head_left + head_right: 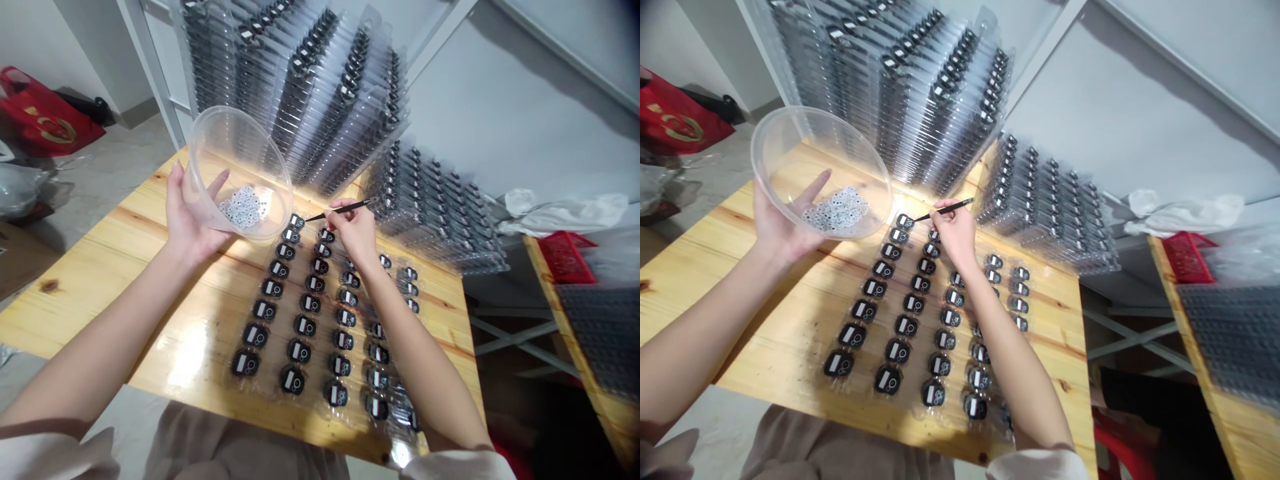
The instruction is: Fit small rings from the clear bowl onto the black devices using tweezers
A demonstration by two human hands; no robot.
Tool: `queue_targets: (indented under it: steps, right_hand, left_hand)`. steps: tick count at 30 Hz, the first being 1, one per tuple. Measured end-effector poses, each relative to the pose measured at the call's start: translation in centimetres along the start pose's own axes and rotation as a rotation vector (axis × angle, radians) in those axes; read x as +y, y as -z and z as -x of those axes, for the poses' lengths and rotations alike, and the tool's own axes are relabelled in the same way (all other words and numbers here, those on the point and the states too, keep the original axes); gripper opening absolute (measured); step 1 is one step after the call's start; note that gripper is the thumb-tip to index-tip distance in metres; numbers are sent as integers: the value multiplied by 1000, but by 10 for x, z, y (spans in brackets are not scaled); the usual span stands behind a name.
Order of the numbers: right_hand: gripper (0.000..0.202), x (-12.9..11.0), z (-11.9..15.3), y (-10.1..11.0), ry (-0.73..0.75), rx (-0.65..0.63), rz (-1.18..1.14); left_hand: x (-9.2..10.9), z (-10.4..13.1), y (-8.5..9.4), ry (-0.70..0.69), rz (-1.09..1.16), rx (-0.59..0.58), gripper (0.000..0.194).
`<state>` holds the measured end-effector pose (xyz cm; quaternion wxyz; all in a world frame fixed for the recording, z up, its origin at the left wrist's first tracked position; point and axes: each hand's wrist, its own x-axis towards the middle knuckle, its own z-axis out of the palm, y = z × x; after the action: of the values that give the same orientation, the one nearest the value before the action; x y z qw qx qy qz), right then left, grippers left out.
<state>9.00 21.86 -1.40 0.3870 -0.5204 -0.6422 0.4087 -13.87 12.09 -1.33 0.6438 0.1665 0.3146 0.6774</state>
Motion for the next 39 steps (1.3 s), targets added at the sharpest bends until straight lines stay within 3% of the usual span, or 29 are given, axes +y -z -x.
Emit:
queue_targets:
  steps: [32, 39]
  right_hand:
    - [10, -9, 9, -8, 92, 72, 184]
    - [10, -19, 11, 6, 190, 115, 138]
  left_hand:
    - [-2, 0, -1, -3, 3, 33, 87]
    - [-2, 0, -2, 4, 8, 49, 83]
